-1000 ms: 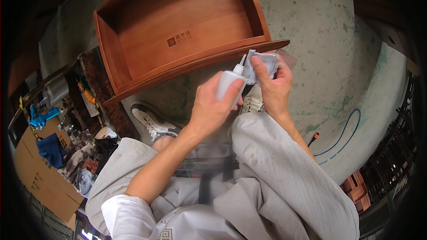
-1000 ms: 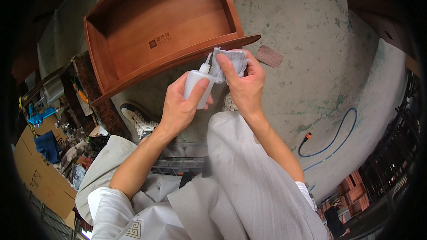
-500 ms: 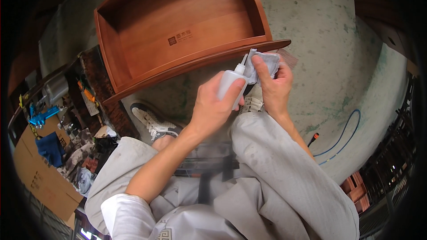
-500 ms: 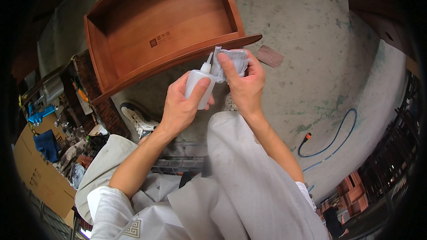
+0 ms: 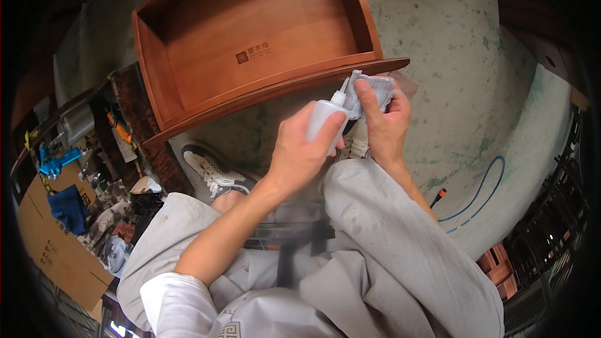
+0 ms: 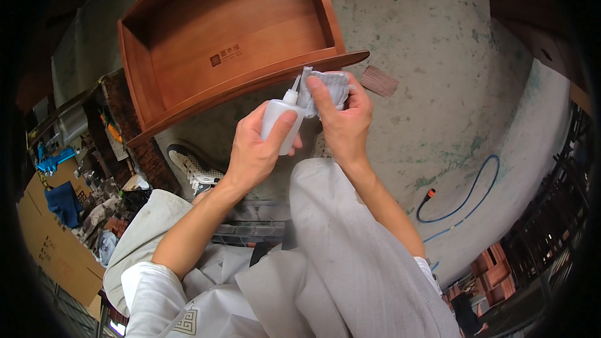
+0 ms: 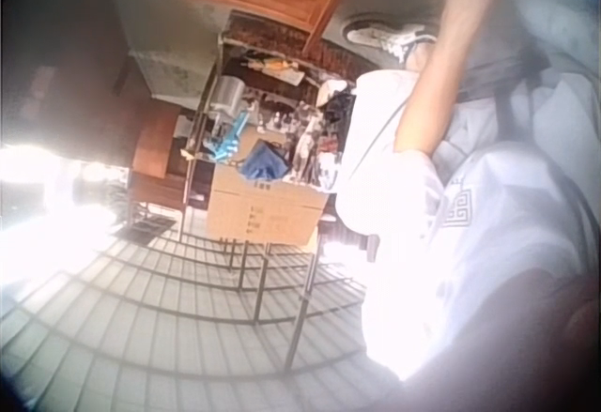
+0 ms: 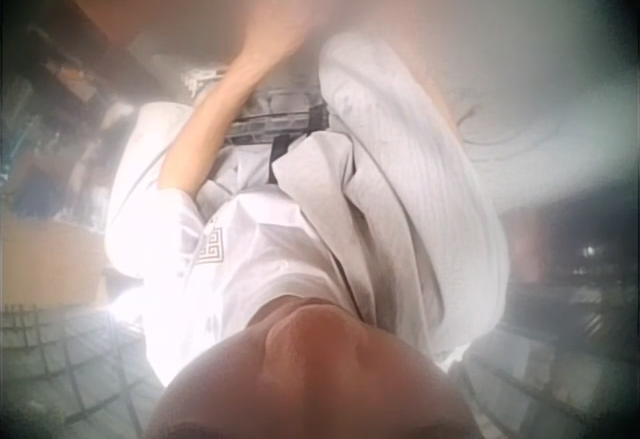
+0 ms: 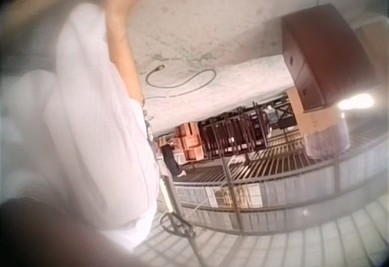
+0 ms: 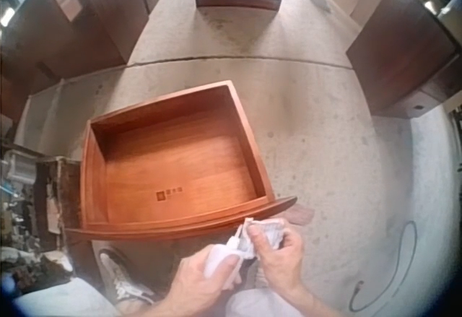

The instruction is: The person applies a liquid from a bottle onto the edges of a wooden drawer and a cabinet, using a cloth to wipe the surfaces. The person handles the drawer, a small piece of wood, and a bottle throughout the process in a furniture manufacturing environment.

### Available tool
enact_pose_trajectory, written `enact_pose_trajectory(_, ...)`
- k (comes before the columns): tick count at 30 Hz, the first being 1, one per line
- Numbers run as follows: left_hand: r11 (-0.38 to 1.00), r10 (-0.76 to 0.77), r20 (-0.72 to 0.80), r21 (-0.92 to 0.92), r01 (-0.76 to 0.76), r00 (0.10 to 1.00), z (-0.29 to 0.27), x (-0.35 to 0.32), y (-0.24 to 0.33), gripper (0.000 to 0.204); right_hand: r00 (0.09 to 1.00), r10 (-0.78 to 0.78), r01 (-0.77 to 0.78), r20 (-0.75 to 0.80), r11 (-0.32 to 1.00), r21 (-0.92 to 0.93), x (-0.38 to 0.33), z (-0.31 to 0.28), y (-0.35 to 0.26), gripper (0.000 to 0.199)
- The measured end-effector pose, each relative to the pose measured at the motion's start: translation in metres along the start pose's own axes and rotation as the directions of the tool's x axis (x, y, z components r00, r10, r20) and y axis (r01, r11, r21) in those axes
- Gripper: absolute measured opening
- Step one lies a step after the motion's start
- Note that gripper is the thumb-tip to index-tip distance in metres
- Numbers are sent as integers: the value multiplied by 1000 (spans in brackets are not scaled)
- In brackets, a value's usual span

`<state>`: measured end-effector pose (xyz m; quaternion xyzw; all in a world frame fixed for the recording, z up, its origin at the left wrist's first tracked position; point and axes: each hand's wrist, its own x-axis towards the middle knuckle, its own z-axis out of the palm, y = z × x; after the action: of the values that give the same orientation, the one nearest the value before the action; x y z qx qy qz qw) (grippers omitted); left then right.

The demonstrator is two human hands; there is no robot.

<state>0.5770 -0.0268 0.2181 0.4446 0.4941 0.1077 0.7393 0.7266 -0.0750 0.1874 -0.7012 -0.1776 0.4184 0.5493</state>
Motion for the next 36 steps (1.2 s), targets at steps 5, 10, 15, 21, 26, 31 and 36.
enact_pose_trajectory(5,1000,-7,-10,-12,7,1000,0,-1,1,29,1000,-13,13,-13,1000,6,0,-1,2,21)
enact_pose_trajectory(10,1000,17,5,-17,-17,1000,-1,-1,-1,30,1000,-7,8,-19,999,35,-1,2,3,21)
enact_pose_trajectory(15,999,35,-64,35,-33,997,-8,-5,-1,32,1000,13,-12,-16,999,53,-2,10,-1,20)
enact_pose_trajectory(21,988,140,-101,75,-133,985,-27,-7,-3,35,998,69,-68,0,993,95,0,11,-5,22)
enact_pose_trajectory(26,983,183,-83,46,-179,980,-31,-7,-1,35,997,75,-74,-5,995,72,-4,15,-7,23)
enact_pose_trajectory(31,985,173,-45,36,-171,984,-30,-6,-6,33,998,46,-47,53,999,10,-7,16,-5,22)
enact_pose_trajectory(36,983,176,-35,58,-174,984,-27,-2,-12,31,997,73,-72,-26,997,40,-5,17,-14,23)
